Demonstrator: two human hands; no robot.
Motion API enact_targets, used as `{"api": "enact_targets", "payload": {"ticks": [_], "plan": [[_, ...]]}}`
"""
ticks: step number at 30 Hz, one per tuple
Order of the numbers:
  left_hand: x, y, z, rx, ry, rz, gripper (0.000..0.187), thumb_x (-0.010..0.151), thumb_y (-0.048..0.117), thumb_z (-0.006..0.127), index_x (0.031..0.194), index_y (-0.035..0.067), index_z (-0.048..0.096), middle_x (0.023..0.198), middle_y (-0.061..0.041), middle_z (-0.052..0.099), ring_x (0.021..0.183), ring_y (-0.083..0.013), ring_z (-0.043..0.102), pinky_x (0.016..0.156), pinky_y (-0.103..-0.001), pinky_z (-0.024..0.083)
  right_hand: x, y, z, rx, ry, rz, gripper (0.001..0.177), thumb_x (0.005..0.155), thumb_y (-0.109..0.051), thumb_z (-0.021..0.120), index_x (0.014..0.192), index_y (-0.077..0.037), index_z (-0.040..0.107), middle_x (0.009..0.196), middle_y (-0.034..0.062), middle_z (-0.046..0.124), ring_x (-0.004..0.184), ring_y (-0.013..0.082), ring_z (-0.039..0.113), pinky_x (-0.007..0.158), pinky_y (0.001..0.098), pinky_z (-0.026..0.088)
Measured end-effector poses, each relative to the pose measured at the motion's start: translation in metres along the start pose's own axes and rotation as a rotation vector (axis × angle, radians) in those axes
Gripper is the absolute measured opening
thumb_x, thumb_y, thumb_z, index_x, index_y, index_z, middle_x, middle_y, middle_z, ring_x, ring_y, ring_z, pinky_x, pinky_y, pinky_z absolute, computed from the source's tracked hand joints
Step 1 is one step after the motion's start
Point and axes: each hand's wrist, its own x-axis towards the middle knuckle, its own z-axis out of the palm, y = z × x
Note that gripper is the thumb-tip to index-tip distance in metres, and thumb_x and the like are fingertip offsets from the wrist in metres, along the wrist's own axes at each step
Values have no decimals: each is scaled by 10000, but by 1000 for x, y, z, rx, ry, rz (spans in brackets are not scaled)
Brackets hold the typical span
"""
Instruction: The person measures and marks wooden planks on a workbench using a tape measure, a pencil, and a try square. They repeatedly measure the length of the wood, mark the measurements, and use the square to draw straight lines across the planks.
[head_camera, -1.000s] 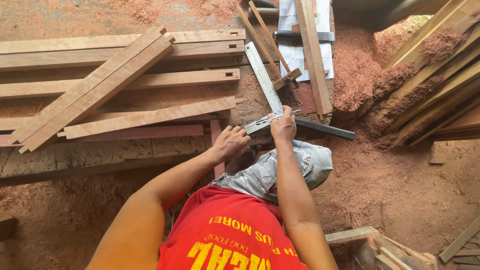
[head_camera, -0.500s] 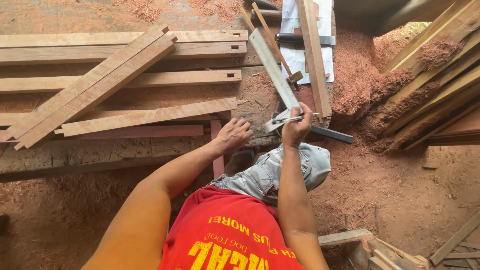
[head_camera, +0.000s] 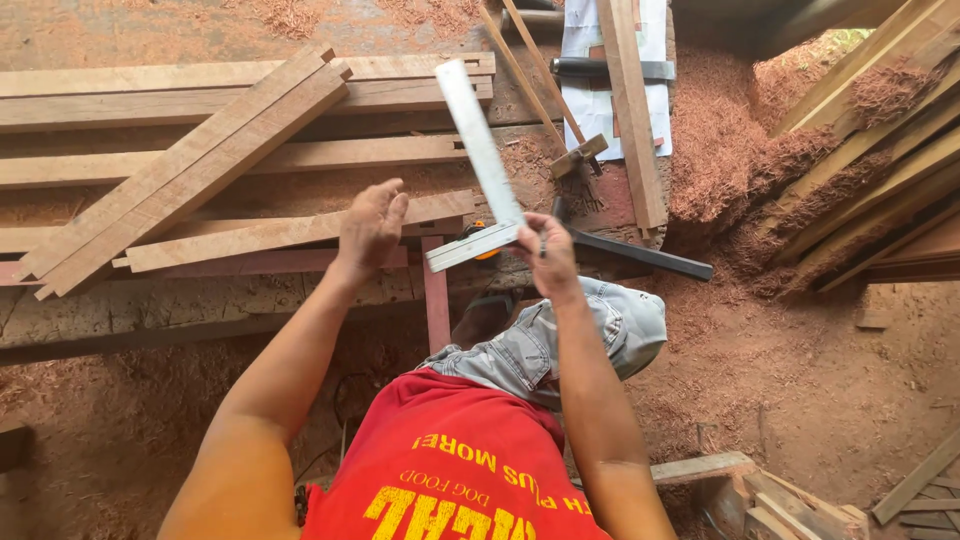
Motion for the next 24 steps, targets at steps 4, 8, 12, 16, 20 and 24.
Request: {"api": "enact_targets", "payload": {"ticks": [4,8,12,16,20,24], "plan": [[22,41,-25,111,-199,16,714,960,504,669,1481,56,474,1391,-220,564,1304,-381,523,1075,-528,421,17,31,29,-66,9,143,256,987,-68,636,1227,-13,567,1069,109,715,862,164,705,730,290,625],[33,80,-21,297,-470,159,1086,626,578,875,1499,120,419,1482,-240,428,1345,-437,440,1065,-549,368,30,57,36,-95,48,198,250,994,-62,660,1221,-13,567,1051,86,685,862,142,690,729,284,639],[37,81,-5,383,-550,195,904,651,383,850,1471,243,495,1442,-163,473,1242,-390,520,1011,-517,425,35,67,33,-105,60,267,320,931,37,614,1246,-17,593,1058,84,714,863,151,714,717,296,629],[36,74,4,376,-502,197,800,707,265,794,1462,266,531,1415,-132,515,1166,-377,567,943,-516,457,36,59,39,-43,21,272,299,981,-15,567,1277,-39,601,1068,73,725,862,161,724,702,302,620],[37,77,5,378,-495,189,771,717,234,778,1450,284,543,1383,-125,526,1138,-376,572,918,-524,455,36,56,41,-31,24,283,279,990,-62,630,1269,-39,618,1069,81,731,887,176,738,712,299,610],[35,78,6,378,-495,176,759,723,232,778,1445,292,551,1398,-120,518,1136,-374,572,910,-531,449,33,58,39,-42,21,263,289,992,-126,664,1267,-45,628,1072,70,736,883,171,736,717,300,609]]}}
